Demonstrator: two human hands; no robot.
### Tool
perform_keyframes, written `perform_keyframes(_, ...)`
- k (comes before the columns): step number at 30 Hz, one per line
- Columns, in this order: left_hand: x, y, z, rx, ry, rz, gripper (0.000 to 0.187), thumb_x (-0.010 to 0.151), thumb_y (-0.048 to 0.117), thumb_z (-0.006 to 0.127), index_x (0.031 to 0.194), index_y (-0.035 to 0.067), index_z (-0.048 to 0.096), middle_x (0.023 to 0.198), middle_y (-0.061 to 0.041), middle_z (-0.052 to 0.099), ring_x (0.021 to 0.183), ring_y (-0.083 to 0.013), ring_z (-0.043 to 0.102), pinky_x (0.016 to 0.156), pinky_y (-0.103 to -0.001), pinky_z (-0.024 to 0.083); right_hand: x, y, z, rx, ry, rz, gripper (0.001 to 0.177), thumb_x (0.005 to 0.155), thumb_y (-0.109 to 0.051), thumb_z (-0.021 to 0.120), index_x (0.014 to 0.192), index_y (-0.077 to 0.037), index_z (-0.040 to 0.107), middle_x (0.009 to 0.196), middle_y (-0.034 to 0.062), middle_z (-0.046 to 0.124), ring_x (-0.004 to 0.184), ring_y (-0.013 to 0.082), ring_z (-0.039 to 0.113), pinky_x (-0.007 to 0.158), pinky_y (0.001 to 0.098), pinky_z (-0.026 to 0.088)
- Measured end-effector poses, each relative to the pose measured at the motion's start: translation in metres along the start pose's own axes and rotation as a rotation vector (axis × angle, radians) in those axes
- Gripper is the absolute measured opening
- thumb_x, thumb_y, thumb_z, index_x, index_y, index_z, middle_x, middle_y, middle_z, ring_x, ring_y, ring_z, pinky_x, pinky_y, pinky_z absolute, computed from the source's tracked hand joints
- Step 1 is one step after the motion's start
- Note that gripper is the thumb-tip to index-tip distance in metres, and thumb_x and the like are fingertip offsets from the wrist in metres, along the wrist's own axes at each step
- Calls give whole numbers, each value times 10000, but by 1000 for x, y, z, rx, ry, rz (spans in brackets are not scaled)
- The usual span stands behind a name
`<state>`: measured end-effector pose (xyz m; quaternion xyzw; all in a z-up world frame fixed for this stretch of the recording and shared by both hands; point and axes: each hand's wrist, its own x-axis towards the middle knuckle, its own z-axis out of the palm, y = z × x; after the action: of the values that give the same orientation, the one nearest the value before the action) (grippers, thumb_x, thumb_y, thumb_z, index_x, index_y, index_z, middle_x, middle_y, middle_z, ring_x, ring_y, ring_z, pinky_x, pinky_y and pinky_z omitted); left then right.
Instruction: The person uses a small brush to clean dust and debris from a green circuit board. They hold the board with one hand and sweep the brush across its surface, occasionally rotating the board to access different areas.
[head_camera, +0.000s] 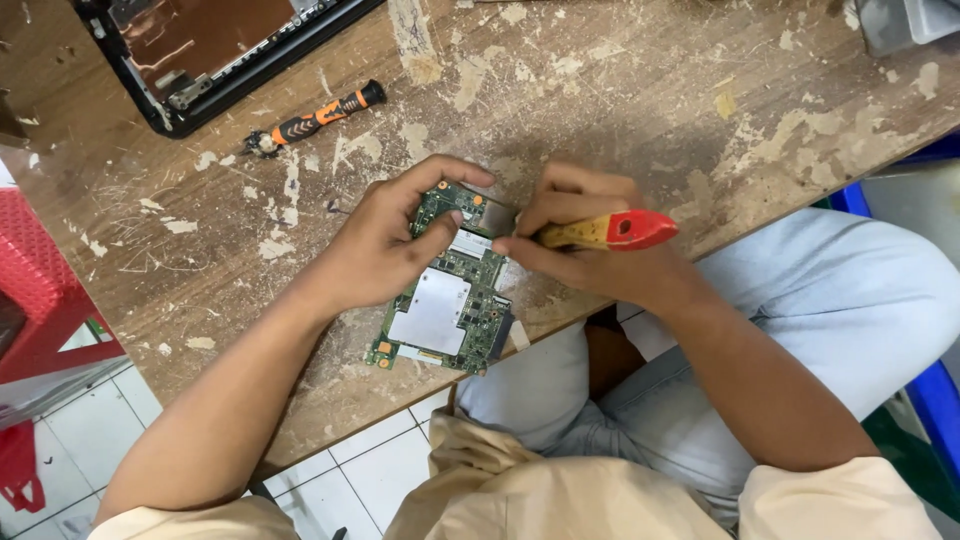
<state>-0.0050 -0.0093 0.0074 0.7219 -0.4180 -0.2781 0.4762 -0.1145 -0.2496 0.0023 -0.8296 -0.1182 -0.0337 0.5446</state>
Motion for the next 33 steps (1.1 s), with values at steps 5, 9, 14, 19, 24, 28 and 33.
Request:
perform_keyframes(5, 0, 2, 0, 5, 3, 0, 392, 1043, -26, 539, 1423, 67, 574, 1487, -185, 666, 1457, -343, 618, 1320, -536, 415, 2, 4, 5, -25, 129, 12, 174, 980, -91, 891, 895, -26, 754, 895, 65, 654, 662, 113, 605, 519, 215, 479)
perform_keyframes(9, 0, 1, 0, -11, 7, 1, 380, 1042, -19, 536, 1411, 62, 577, 1484, -182, 667, 1458, -344, 614, 1325, -544, 402, 2, 3, 2, 10, 18, -32, 154, 965, -132, 880, 921, -32, 772, 910, 67, 664, 686, 115, 678, 520, 203, 535)
perform_keyframes(14, -1, 1, 0, -3, 13, 12, 362, 1057, -11, 525, 1407, 63, 574, 1460, -181, 688, 1428, -337, 645, 1307, -519, 439, 3, 0, 5, -79, 118, -10, 163, 974, -96, 890, 898, -21, 768, 883, 69, 659, 673, 118, 597, 536, 223, 479)
perform_keyframes(19, -2, -1, 1, -2, 10, 29, 353, 1058, -10, 510, 1400, 49, 574, 1463, -194, 684, 1438, -352, 639, 1312, -522, 442, 2, -4, 8, -72, 80, -6, 143, 949, -114, 897, 944, -5, 805, 878, 80, 689, 687, 134, 632, 568, 236, 510)
perform_keyframes(24, -1, 1, 0, -12, 14, 11, 334, 1059, 9, 519, 1381, 70, 582, 1457, -173, 694, 1417, -332, 650, 1293, -519, 448, 4, -2, 8, -85, 196, -105, 173, 953, -38, 911, 900, -6, 749, 908, 83, 676, 698, 123, 647, 601, 219, 539)
perform_keyframes(28, -1, -3, 2, -21, 4, 37, 353, 1067, -8, 503, 1409, 54, 566, 1471, -196, 677, 1432, -348, 641, 1311, -523, 452, 0, 4, 7, -40, 182, -43, 172, 948, -117, 910, 889, -70, 756, 910, 55, 677, 694, 94, 632, 582, 217, 506)
perform_keyframes(33, -2, 8, 0, -134, 59, 55, 393, 999, -133, 509, 1367, -61, 625, 1266, -308, 735, 1357, -530, 636, 1204, -681, 389, 2, 16, 8, 31, 232, -120, 136, 933, -59, 903, 871, -62, 781, 828, 118, 714, 709, 263, 787, 619, 327, 581)
